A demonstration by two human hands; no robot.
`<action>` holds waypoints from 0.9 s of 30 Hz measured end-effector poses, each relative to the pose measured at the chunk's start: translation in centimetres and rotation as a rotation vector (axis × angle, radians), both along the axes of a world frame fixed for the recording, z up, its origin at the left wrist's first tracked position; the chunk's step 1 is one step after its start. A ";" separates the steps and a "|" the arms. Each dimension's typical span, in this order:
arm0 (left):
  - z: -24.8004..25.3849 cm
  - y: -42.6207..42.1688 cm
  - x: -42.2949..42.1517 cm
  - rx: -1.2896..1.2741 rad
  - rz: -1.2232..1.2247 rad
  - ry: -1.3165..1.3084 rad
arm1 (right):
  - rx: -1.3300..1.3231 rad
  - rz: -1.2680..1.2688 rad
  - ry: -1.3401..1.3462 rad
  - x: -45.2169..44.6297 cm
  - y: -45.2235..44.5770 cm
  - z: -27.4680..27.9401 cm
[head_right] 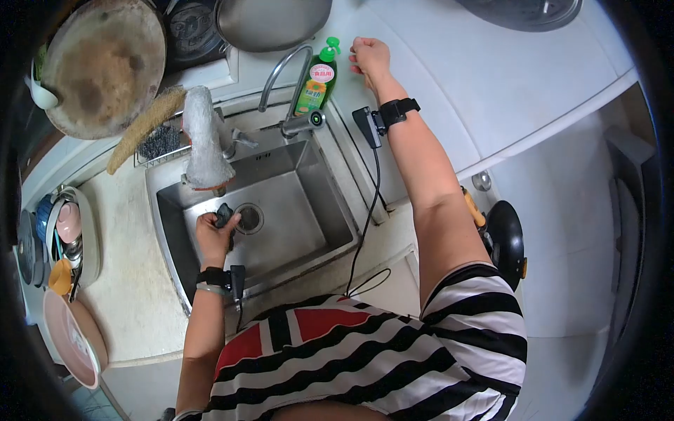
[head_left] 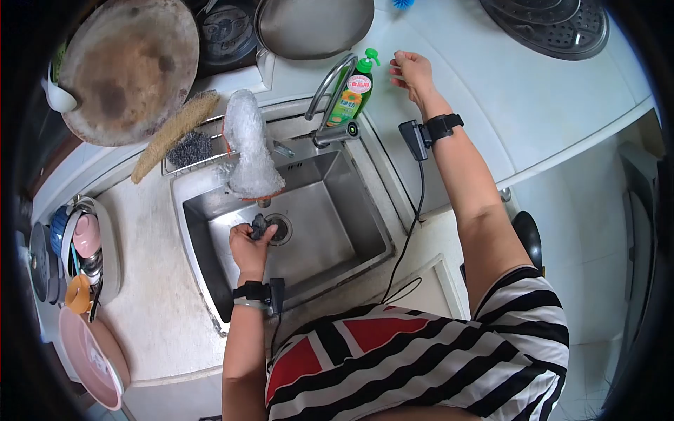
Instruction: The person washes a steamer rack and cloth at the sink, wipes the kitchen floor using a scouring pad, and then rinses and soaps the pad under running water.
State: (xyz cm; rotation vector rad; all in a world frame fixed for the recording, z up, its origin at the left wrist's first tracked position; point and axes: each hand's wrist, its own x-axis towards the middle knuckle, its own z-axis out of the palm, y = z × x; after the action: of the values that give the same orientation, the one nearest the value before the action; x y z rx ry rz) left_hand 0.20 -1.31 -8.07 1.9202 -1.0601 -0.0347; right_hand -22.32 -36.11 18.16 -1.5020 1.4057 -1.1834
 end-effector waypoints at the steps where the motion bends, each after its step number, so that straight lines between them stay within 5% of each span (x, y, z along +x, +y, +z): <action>1: 1.2 0.0 0.2 0.034 0.002 0.043 | -0.033 0.007 -0.012 0.1 0.2 -0.2; 4: 2.0 -0.3 1.4 0.190 0.003 0.257 | -0.010 -0.009 0.034 0.6 0.9 -0.9; 7: 2.3 -0.6 1.5 -0.062 -0.039 1.065 | 0.084 -0.011 0.110 0.8 -0.3 -1.2; 8: 3.1 -0.3 1.2 -0.063 -0.035 1.065 | 0.085 -0.007 0.111 1.1 -0.9 -1.5; 10: 5.2 -0.1 0.9 -0.120 0.126 1.487 | 0.181 0.031 0.110 1.7 -1.9 -1.9; 14: 0.5 1.3 2.3 0.058 -0.020 1.744 | 0.341 0.086 0.024 2.6 -3.3 -2.1; 17: 0.2 2.0 1.4 0.130 0.090 1.597 | 0.482 0.147 -0.109 2.8 -5.6 -2.6; 19: 0.9 2.2 1.3 0.193 0.146 1.488 | 0.671 0.295 -0.463 2.2 -7.1 -2.8; 25: 1.8 1.4 1.2 0.362 0.046 1.309 | 0.732 0.343 -0.601 1.3 -8.0 -2.9; 27: 1.5 1.0 0.7 0.192 0.010 1.318 | 0.730 0.354 -0.613 1.2 -8.1 -3.3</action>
State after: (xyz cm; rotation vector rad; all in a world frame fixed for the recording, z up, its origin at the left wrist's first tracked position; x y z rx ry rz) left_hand 0.88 -0.34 -6.56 1.5290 -0.1277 -1.2378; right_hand -21.16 -44.17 14.84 -0.7341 0.9356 -0.6946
